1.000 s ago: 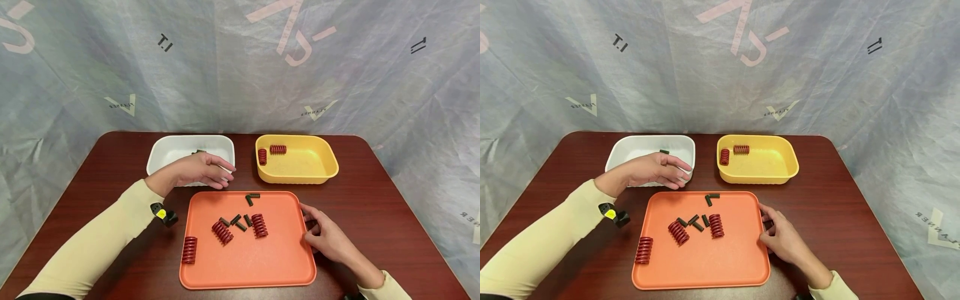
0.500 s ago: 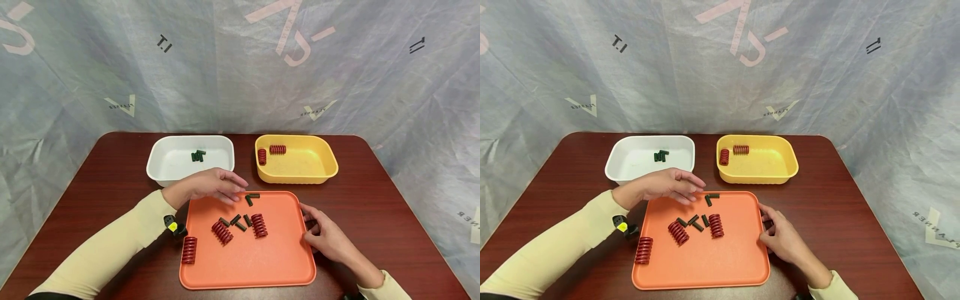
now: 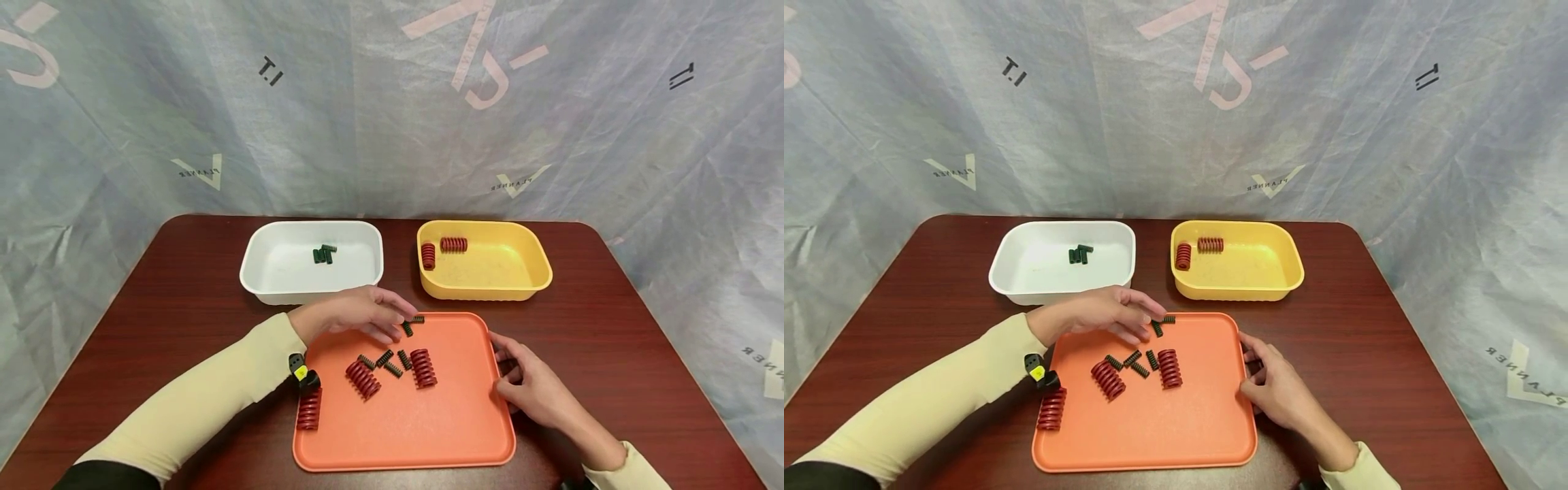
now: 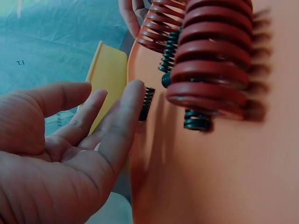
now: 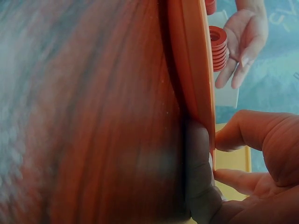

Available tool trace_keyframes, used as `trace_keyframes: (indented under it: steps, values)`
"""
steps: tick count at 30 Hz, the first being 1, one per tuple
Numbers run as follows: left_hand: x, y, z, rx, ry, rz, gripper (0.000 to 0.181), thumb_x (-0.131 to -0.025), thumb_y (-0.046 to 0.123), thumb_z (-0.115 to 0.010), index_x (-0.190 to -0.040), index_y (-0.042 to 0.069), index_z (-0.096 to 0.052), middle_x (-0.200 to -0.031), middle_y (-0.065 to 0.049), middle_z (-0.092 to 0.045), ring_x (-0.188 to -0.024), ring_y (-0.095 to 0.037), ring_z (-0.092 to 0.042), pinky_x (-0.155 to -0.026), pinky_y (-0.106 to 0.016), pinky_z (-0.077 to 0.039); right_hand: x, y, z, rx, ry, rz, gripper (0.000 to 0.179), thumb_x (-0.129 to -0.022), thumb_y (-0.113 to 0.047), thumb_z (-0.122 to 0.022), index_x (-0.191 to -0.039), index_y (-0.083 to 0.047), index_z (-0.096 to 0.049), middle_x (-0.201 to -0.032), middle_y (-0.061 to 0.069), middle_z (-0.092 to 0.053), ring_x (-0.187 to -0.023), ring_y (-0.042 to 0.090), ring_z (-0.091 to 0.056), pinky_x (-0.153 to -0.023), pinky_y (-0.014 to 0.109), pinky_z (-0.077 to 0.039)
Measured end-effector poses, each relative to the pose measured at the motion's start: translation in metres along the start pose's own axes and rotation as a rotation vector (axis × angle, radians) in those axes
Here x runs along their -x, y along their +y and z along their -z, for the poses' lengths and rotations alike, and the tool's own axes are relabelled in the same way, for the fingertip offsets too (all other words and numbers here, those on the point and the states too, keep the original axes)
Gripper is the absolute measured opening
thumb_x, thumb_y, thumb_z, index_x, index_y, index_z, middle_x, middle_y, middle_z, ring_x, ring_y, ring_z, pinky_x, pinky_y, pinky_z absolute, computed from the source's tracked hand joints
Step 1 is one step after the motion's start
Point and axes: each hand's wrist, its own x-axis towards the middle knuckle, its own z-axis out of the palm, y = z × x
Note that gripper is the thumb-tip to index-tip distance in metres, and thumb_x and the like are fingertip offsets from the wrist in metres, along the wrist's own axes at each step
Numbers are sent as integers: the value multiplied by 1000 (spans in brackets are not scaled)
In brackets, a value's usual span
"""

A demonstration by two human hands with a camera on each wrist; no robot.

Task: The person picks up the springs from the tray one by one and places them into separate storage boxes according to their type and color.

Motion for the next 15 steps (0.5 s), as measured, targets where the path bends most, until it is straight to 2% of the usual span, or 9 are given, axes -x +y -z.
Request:
trace_keyframes:
  steps: [7, 15]
  values:
    - [-8, -3, 0, -2, 15, 37, 36, -105, 5, -57, -140, -4, -58, -137, -19, -63, -102, -30, -70, -88, -42, -62, 1, 0, 0, 17, -1, 10, 81, -84, 12, -61, -158, -4, -34, -123, 23, -54, -79, 24, -63, -49, 38, -61]
    - [-7, -3, 2, -36, 46, 69, 36, -103, 2, -57, -138, -4, -60, -130, -19, -67, -95, -26, -70, -86, -39, -63, 1, -1, 1, 11, -1, -12, 81, -84, 12, -61, -159, -7, -35, -122, 22, -53, -79, 24, -63, -50, 39, -62]
